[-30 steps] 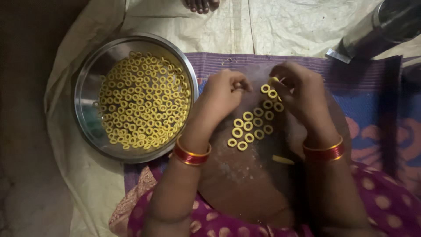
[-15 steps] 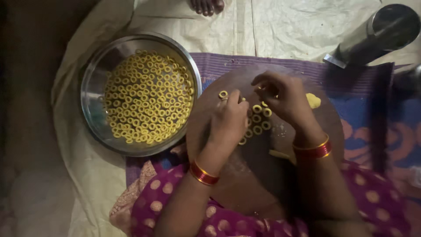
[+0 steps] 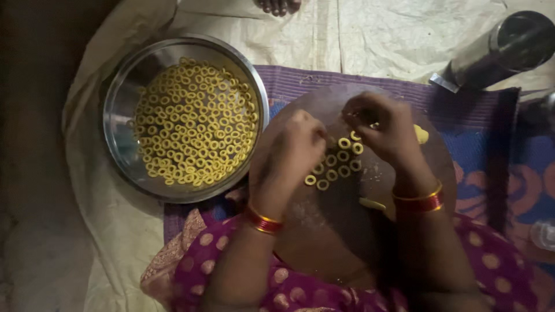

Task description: The person rolls small pieces of yellow dough into thin ropes on a wooden board, then pinches them into rings and places them onto a metal tray. The process is repeated continuously, accumulating many rings on the tray.

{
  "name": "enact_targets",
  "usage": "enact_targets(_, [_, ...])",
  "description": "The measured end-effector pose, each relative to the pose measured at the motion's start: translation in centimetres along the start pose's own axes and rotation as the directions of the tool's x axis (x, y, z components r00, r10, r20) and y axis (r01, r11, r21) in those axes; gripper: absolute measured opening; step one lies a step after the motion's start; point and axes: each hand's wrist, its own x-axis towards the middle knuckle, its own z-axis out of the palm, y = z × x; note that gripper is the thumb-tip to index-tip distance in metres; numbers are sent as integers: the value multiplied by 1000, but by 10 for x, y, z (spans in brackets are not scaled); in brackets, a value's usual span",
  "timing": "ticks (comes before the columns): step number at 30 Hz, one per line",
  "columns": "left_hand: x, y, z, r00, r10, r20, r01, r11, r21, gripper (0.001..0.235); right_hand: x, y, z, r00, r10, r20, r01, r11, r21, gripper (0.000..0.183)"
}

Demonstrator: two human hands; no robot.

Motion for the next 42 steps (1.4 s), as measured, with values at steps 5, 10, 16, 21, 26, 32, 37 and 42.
enact_targets(5, [31,-90,-62,952,-98,-289,72,992,-100,11,-3,-1,-3,997,65,-35,-64,997,36,12])
enact_targets(10, [39,-206,-54,869,-279,-408,292,956,-32,17,-5,1,-7,994,105,-9,-102,984,143,13])
enact_targets(16, [39,-270,-6,870,-389,-303,381,920,-87,20,-6,4,-6,991,137,-3,-135,981,139,12])
enact_targets(21, [41,-259,0,876,-289,-386,366,920,143,23,-5,6,-5,978,209,-23,-203,965,164,16])
enact_targets(26, [38,-243,-2,915,-254,-313,335,911,241,15,-9,7,-9,985,170,-12,-165,972,164,20])
enact_targets(32, [40,-256,-2,918,-325,-226,379,888,262,29,-9,8,-10,987,157,-23,-148,965,216,16])
enact_targets(37, [43,-297,-24,902,-233,-363,263,964,34,8,-12,8,-12,991,130,-25,-123,973,195,16])
enact_targets(42, [36,-336,-27,774,-406,-487,412,906,-101,10,-12,8,-12,990,138,-23,-132,973,190,19])
